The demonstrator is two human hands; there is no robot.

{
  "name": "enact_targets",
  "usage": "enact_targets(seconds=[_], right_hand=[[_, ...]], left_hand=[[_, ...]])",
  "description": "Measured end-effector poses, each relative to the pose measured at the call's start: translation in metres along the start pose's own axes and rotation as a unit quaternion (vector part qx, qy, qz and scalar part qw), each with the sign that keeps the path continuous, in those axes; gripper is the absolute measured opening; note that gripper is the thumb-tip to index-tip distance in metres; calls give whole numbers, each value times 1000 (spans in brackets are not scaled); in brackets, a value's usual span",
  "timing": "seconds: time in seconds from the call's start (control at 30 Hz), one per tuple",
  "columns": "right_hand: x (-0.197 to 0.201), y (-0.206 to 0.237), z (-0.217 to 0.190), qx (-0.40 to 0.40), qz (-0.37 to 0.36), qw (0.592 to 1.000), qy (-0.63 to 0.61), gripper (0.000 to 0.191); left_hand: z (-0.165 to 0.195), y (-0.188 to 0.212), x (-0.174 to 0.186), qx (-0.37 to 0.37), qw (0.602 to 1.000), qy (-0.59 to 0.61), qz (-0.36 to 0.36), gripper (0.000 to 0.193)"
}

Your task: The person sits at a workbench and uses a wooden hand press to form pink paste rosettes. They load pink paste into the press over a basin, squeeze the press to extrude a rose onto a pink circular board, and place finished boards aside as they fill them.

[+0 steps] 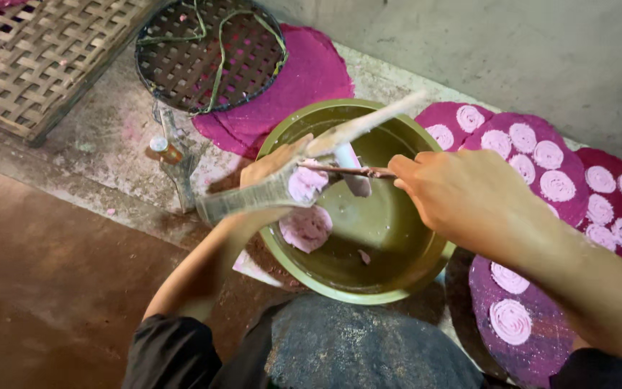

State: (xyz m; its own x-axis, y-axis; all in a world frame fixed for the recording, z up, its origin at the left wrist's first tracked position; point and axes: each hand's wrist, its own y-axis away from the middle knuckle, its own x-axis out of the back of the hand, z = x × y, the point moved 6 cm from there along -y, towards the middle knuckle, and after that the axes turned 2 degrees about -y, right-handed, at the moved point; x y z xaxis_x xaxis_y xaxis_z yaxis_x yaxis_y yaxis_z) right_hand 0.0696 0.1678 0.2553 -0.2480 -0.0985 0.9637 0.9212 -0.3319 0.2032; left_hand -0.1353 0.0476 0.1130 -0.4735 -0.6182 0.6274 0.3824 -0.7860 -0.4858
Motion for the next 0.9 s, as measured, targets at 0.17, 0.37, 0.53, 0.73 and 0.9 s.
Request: enact_targets(seconds=[0.17,0.37,0.53,0.73,0.9], right_hand=[[-19,-31,-48,71,3,996,57,22],[2,-33,-75,108,-2,992,64,28],[4,2,2,-34,-44,998,7,22],[-5,-19,-42,45,-23,998,38,25],[14,-21,-77,103,106,989,19,10]], left_hand=[[13,1,-29,-72,997,25,27,57],[6,5,-47,-1,997,-10,-75,50],[10,-2,6,-51,992,68,98,64],[26,-5,-14,-75,995,52,43,66],[23,-6,-33,-16,999,41,-4,60]])
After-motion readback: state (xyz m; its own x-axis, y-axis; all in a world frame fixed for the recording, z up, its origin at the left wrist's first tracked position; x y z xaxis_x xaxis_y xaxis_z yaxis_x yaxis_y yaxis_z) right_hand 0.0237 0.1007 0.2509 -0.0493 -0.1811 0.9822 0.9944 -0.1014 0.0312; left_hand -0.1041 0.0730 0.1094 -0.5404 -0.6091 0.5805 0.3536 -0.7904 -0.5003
